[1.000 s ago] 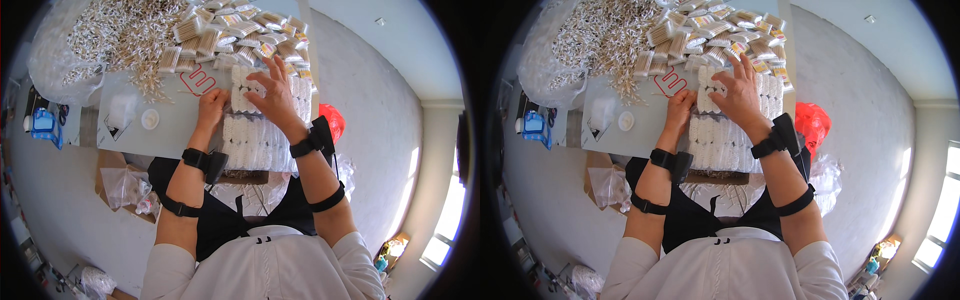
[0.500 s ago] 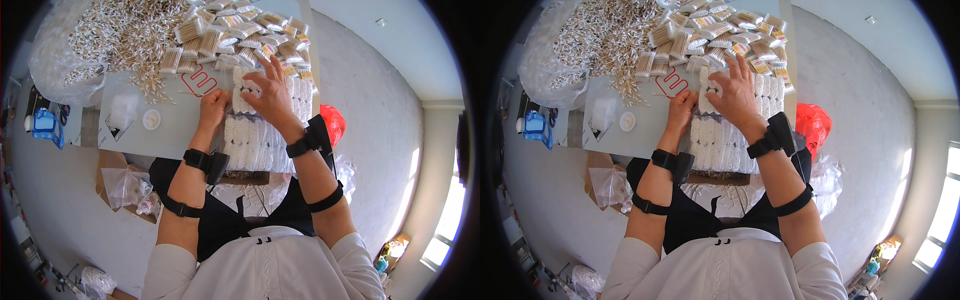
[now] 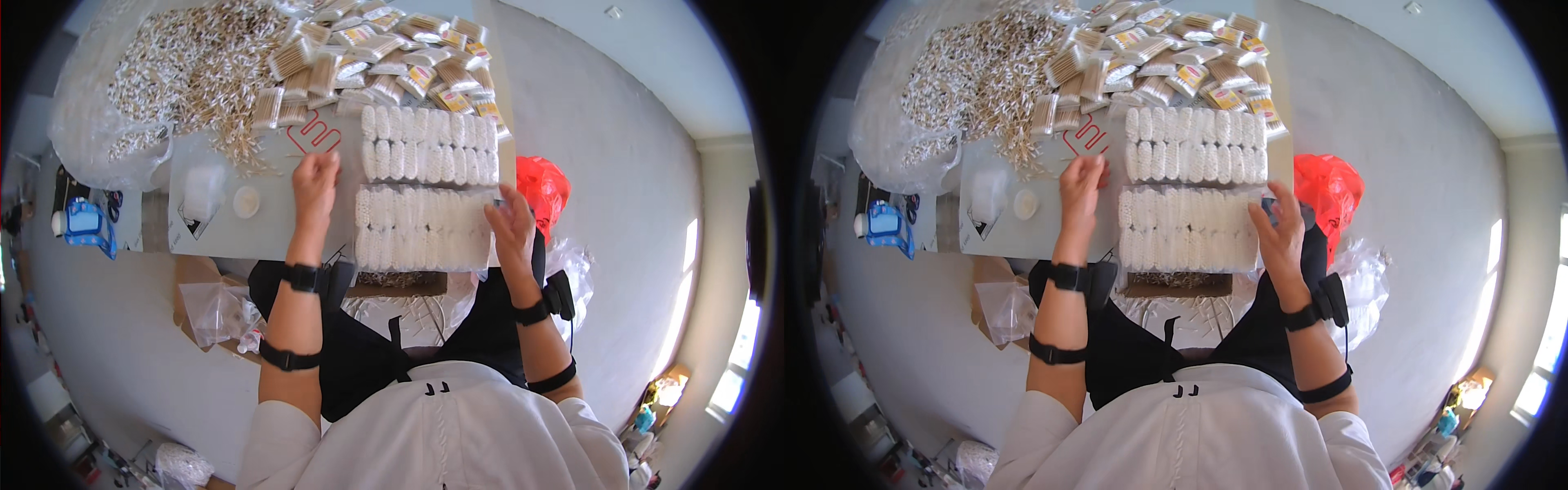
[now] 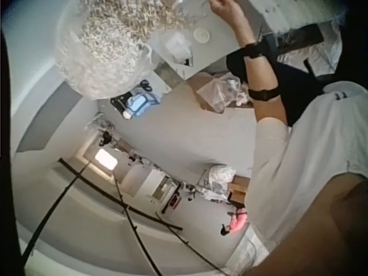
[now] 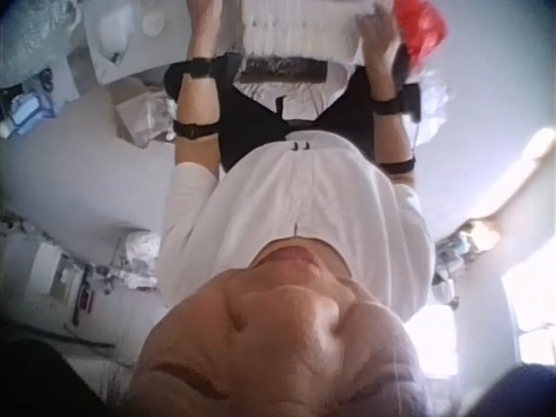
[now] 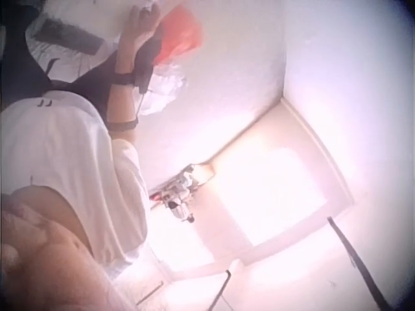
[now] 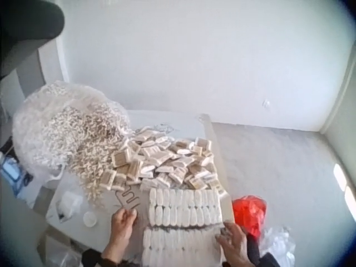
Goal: Packing small boxes of cotton swabs into plastic bags at a workbench.
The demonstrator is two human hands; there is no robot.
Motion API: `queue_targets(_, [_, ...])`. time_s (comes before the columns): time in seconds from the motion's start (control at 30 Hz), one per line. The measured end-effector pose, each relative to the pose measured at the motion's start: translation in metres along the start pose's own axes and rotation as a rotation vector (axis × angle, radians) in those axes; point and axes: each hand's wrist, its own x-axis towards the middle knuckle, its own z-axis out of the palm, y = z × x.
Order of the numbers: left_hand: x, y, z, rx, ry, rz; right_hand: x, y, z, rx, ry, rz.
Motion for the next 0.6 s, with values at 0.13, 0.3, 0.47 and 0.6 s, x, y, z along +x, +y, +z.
queue_targets(0.13, [-0.053, -0.005, -0.029, 0.159, -0.033, -0.153, -0.041, 0.039, -0.004, 0.339, -0.163, 0.140])
queue_targets(0.3, [-0.112, -0.004, 0.008, -0.036, -0.160, -0.121, -0.067, 0.028, 0.021, 0.279, -0.189, 0.102])
queue_targets(0.47, [-0.102, -0.004, -0.004, -0.035, -0.267, -0.170, -0.075, 0.041, 0.042, 0.349, -0.125, -0.070])
queue_targets(0.6, [-0.107, 0.005, -0.007, -0.129, -0.276, -0.266, -0.081, 0.046, 0.047, 0.304, -0.150, -0.056])
